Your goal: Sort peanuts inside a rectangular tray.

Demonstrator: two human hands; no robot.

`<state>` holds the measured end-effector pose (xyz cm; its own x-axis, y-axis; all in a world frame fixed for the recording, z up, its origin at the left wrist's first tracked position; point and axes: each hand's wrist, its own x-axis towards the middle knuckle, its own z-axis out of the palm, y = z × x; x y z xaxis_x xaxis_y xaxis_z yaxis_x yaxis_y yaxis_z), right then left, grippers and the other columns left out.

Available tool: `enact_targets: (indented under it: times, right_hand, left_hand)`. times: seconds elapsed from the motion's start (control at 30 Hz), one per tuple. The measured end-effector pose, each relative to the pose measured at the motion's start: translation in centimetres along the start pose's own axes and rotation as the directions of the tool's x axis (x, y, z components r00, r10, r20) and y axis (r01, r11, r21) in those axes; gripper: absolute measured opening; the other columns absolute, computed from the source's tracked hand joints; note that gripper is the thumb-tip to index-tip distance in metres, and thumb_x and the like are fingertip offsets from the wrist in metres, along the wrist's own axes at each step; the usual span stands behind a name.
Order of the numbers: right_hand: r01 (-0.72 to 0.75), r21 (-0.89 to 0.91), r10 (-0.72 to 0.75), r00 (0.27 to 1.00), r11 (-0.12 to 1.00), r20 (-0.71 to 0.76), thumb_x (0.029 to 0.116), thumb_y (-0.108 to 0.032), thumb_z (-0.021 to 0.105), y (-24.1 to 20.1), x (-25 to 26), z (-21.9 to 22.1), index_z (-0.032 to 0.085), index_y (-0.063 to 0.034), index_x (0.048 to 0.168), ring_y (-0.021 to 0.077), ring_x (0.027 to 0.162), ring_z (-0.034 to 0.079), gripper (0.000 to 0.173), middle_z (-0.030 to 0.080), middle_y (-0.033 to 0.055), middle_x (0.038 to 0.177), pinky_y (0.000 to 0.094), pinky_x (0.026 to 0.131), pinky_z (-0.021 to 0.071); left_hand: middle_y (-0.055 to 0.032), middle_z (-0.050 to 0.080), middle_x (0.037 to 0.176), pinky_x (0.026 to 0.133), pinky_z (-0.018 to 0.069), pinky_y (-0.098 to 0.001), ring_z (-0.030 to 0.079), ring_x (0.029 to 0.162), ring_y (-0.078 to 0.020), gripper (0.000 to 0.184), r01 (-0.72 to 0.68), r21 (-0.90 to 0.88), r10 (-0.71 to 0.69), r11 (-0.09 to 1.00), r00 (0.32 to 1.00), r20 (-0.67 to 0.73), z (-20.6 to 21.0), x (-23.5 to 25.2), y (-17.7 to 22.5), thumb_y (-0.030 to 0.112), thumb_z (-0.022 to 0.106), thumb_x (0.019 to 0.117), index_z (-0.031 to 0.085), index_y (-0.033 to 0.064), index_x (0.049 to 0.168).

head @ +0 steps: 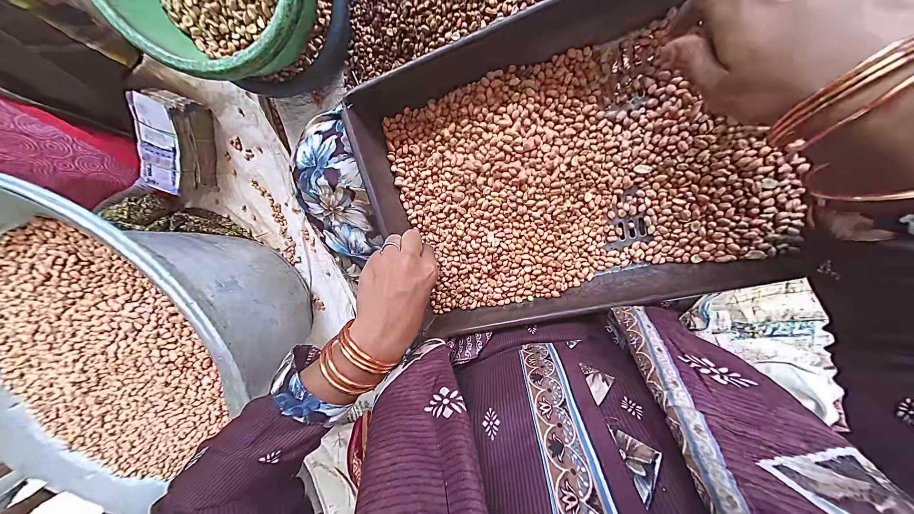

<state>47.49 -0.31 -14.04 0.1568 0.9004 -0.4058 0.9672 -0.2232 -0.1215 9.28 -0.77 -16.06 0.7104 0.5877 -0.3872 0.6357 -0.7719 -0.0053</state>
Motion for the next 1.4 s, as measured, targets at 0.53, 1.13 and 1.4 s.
enact_targets:
  times: [0.53,1.13,1.4]
  right_hand:
    - [-0.081,0.016,0.068,0.914,0.997,0.400,0.1074,-0.041,0.052,-2.3,-6.6,3.7,0.055,0.0060,0.116,0.0509,0.093,0.067,0.048,0.063,0.0291,0.099,0.0647,0.074,0.0523]
    - [0.340,0.232,-0.362,0.930,0.911,0.057,0.0938,-0.014,0.062,-2.8,-2.4,4.7,0.063,-0.0061,0.098,0.0292,0.079,0.066,0.009,0.064,0.0103,0.086,0.0503,0.069,0.0507]
    - [0.272,0.350,-0.286,0.958,0.896,-0.013,0.0883,-0.021,0.064,-0.8,-0.6,2.7,0.059,-0.0119,0.097,0.0188,0.069,0.061,0.014,0.060,0.0015,0.077,0.0445,0.062,0.0476]
  left_hand:
    - [0.0033,0.052,0.077,0.058,0.0405,-0.0231,0.049,0.064,-0.0056,0.022,-0.073,-0.771,-0.020,0.633,0.994,-0.110,-1.9,2.4,-4.9,0.019,0.043,0.0946,0.059,0.0122,0.082]
    - [-0.0236,0.066,0.107,0.079,0.0547,-0.0565,0.068,0.099,-0.0423,0.027,-0.122,-0.232,0.028,0.965,0.927,-0.373,-4.0,18.5,1.1,0.019,0.054,0.1046,0.071,0.0011,0.115]
    - [-0.0236,0.065,0.105,0.072,0.0546,-0.0546,0.069,0.094,-0.0426,0.026,-0.137,-0.104,0.086,0.985,0.916,-0.393,-3.1,19.5,1.5,0.019,0.054,0.1056,0.070,-0.0008,0.111]
